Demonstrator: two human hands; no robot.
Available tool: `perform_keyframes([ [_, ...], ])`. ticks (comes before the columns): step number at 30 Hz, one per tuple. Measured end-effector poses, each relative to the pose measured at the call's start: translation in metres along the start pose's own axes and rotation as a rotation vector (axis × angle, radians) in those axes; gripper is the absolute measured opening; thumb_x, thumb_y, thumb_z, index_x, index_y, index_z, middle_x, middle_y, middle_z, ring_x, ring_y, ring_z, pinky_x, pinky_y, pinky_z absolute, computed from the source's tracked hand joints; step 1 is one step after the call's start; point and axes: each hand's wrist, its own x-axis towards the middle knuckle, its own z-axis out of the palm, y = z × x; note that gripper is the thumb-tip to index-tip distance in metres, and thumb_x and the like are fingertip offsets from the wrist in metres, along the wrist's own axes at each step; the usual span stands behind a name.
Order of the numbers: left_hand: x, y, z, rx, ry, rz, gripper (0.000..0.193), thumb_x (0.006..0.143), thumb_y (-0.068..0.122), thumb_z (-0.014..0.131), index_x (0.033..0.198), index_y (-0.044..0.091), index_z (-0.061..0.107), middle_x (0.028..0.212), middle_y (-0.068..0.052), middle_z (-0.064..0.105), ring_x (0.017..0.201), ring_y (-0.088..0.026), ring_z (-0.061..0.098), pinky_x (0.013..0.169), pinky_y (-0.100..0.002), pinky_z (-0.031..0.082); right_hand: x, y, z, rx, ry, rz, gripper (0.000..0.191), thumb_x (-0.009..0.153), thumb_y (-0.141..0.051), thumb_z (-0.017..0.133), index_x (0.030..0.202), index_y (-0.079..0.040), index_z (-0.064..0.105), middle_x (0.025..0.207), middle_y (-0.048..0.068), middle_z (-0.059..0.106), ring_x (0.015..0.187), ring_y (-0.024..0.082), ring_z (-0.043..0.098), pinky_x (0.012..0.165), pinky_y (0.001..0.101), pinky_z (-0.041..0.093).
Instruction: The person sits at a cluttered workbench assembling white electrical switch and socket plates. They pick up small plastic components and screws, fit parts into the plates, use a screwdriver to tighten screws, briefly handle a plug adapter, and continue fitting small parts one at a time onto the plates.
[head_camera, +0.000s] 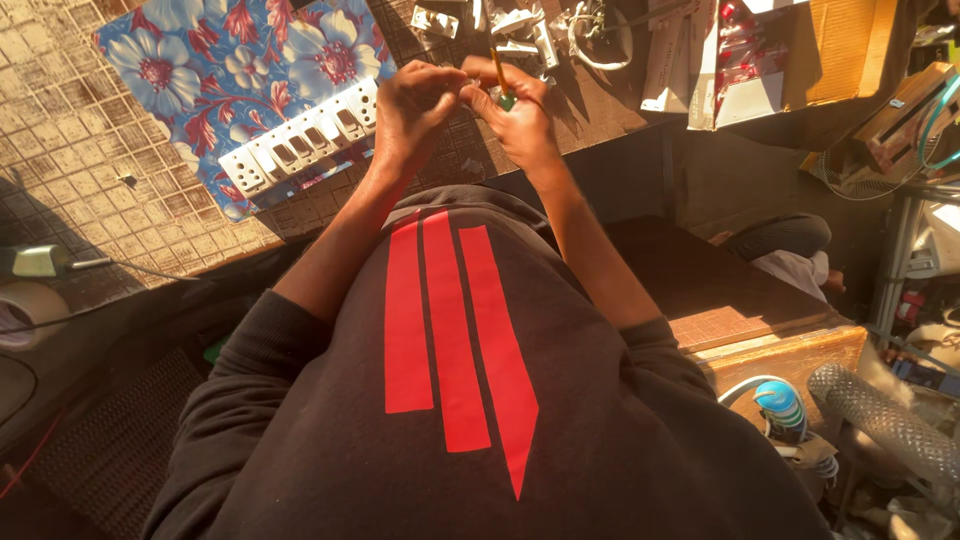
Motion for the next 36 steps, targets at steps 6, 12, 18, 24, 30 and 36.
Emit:
perform_keyframes([
  [6,0.0,0.023,0.0,-0.333,0.129,-0.081,0.035,0.098,-0.002,0.071,0.13,0.001,0.058,0.105,-0.008,0.076,0.1,-0.015,0.077,0.092,-0.029,0.063,0.006,-0.015,-0.002,0.258,-0.038,0.199,0.013,0.1,-0.01,0.079,0.109,-0.001,0.076,0.081,0.0,0.068,0.06,0.003,0.054,0.05,0.0213,0.038],
  [12,0.013,0.022,-0.002,-0.384,0.032,-0.215,0.024,0.1,0.01,0.078,0.118,-0.005,0.074,0.107,-0.01,0.079,0.098,-0.015,0.075,0.09,-0.028,0.06,0.009,-0.027,0.002,0.499,-0.03,0.283,0.017,0.102,-0.017,0.074,0.108,-0.002,0.068,0.074,-0.001,0.062,0.049,0.003,0.048,0.041,0.0213,0.031],
  [18,0.016,0.012,-0.008,-0.675,0.195,-0.293,0.021,0.101,0.015,0.072,0.113,-0.002,0.073,0.101,-0.01,0.079,0.092,-0.018,0.077,0.084,-0.034,0.066,0.001,-0.032,-0.001,0.251,0.031,0.329,0.031,0.109,-0.029,0.054,0.114,-0.003,0.071,0.074,0.004,0.07,0.051,0.005,0.056,0.046,0.0206,0.044],
  [24,0.02,0.008,-0.019,-0.81,0.272,-0.343,0.02,0.101,0.016,0.072,0.111,-0.001,0.072,0.098,-0.011,0.078,0.088,-0.019,0.078,0.08,-0.035,0.066,-0.025,-0.058,0.007,-0.058,-0.045,0.147,0.03,0.104,-0.011,0.067,0.132,-0.001,0.069,0.093,0.003,0.072,0.076,0.004,0.065,0.064,0.0239,0.06],
  [30,0.018,0.002,-0.014,-0.653,0.32,-0.329,0.022,0.098,0.017,0.073,0.109,-0.002,0.074,0.093,-0.009,0.079,0.08,-0.016,0.078,0.071,-0.031,0.067,-0.026,-0.074,0.019,-0.223,0.029,0.168,0.03,0.101,-0.012,0.07,0.131,-0.008,0.071,0.088,0.003,0.067,0.061,0.005,0.059,0.05,0.0241,0.052],
  [36,0.015,-0.003,-0.008,-0.524,0.266,-0.25,0.017,0.097,0.008,0.076,0.109,-0.004,0.076,0.095,-0.007,0.076,0.085,-0.012,0.072,0.078,-0.03,0.065,-0.021,-0.06,0.022,-0.39,0.069,-0.148,0.025,0.103,-0.011,0.074,0.125,0.0,0.072,0.094,0.007,0.074,0.078,0.007,0.067,0.064,0.0278,0.054],
])
